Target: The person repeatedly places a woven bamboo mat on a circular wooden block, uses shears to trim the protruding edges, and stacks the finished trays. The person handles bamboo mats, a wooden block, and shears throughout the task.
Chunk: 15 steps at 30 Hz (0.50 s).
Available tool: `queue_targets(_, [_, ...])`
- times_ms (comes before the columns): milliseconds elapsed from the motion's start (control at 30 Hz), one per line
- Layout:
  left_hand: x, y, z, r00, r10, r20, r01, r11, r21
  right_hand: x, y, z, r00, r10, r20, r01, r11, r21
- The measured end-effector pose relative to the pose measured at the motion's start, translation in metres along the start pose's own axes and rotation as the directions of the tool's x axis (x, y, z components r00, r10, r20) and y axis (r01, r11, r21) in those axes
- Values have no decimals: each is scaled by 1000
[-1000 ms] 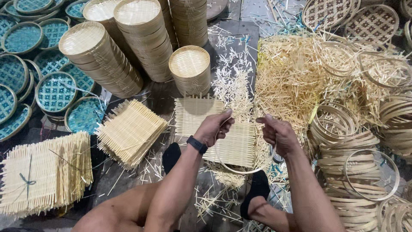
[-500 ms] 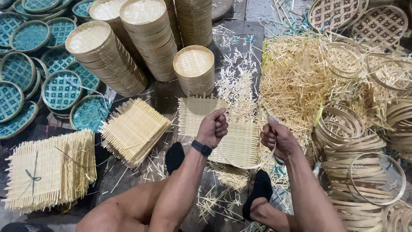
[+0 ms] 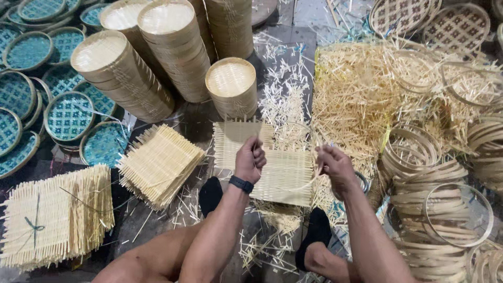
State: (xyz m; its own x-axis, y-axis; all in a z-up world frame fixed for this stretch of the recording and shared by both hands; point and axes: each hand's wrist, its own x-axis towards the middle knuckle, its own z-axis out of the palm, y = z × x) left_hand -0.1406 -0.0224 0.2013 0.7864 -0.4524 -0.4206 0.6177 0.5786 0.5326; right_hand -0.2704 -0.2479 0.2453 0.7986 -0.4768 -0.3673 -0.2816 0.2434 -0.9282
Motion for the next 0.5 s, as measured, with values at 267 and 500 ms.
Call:
queue_targets(267, [54,-64,-107,906,415,-83,-167,531,831,58,104,-20,980,-90,-177,17,927,-374])
queue_targets(500, [69,-84,-145,905,424,-30,37,-10,999,64,168,-13,947,-234,-221,20,729,-684])
